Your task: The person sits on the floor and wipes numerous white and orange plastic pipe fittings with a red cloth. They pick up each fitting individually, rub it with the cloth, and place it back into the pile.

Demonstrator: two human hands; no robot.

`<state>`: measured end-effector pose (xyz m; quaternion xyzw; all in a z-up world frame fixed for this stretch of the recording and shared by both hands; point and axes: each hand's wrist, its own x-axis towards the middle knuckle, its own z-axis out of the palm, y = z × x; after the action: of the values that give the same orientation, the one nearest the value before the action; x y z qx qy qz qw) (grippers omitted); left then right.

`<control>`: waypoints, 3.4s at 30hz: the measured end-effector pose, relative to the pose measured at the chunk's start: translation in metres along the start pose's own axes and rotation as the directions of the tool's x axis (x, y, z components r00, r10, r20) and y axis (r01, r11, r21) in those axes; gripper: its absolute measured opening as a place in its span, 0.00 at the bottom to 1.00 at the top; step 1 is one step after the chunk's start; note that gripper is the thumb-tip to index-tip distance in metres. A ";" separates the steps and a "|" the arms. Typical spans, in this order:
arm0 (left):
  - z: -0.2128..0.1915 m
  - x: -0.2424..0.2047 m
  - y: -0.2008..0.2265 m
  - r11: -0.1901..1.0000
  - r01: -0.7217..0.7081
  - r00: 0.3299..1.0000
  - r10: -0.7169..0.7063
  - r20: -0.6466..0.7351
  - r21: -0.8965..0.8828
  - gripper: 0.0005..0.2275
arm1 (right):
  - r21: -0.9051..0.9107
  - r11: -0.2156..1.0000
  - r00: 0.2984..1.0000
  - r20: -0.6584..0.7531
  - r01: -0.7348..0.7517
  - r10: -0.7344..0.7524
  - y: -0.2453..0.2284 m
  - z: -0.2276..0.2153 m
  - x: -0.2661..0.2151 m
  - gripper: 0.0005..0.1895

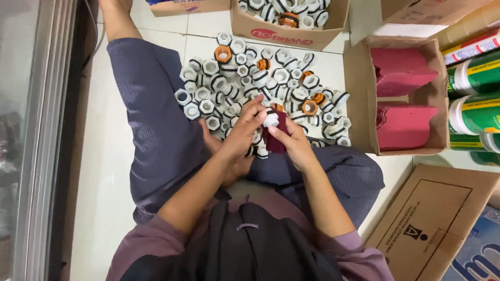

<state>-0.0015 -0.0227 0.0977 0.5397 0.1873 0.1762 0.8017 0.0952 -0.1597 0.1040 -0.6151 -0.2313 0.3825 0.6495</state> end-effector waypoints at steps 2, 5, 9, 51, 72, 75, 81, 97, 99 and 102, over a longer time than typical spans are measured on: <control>0.003 0.000 0.009 0.999 -0.027 1.000 0.027 0.011 0.032 0.09 | 0.126 0.991 0.997 -0.059 -0.049 0.056 0.012 0.001 -0.001 0.19; 0.009 0.007 0.009 0.999 -0.013 0.999 0.014 -0.038 0.039 0.11 | 0.277 0.960 0.980 -0.178 -0.034 0.086 0.007 0.007 0.000 0.19; 0.009 0.012 -0.022 0.948 0.297 0.945 -0.276 -0.174 0.111 0.24 | -0.213 0.948 0.909 -0.295 0.238 -0.295 0.003 0.004 -0.003 0.33; 0.038 0.185 0.072 0.323 -0.524 0.739 0.633 0.232 0.788 0.15 | 0.407 0.806 0.871 -0.049 -0.429 0.489 0.012 -0.031 -0.024 0.29; 0.022 0.115 -0.091 0.949 0.271 0.943 -0.296 -0.153 -0.163 0.22 | 0.700 0.711 0.788 -0.400 -0.068 0.469 0.026 -0.020 -0.010 0.30; 0.018 0.079 -0.059 0.901 0.306 0.944 -0.328 -0.022 -0.307 0.19 | 0.145 0.982 0.818 -0.575 0.119 -0.014 0.001 -0.010 0.004 0.28; 0.003 0.056 -0.057 0.737 0.371 0.925 -0.347 0.155 -0.564 0.12 | -0.858 0.217 0.726 0.229 0.465 -0.649 -0.008 0.009 0.018 0.23; -0.015 0.012 -0.012 0.644 0.395 0.917 -0.320 0.239 -0.655 0.17 | -0.775 0.222 0.623 0.265 0.592 -0.736 -0.027 -0.007 0.010 0.19; -0.026 0.026 -0.058 0.787 0.280 0.958 -0.265 0.108 -0.549 0.15 | -0.784 0.163 0.659 0.367 0.599 -0.657 -0.054 0.035 -0.002 0.21; -0.004 -0.003 -0.009 0.929 -0.044 0.998 0.021 -0.066 -0.367 0.15 | -0.696 0.499 0.806 0.199 0.516 -0.557 -0.037 0.031 0.004 0.24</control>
<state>-0.0051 -0.0239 0.0882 0.3775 0.1662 0.2377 0.8794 0.0814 -0.1355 0.1432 -0.7255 -0.5243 0.0229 0.4452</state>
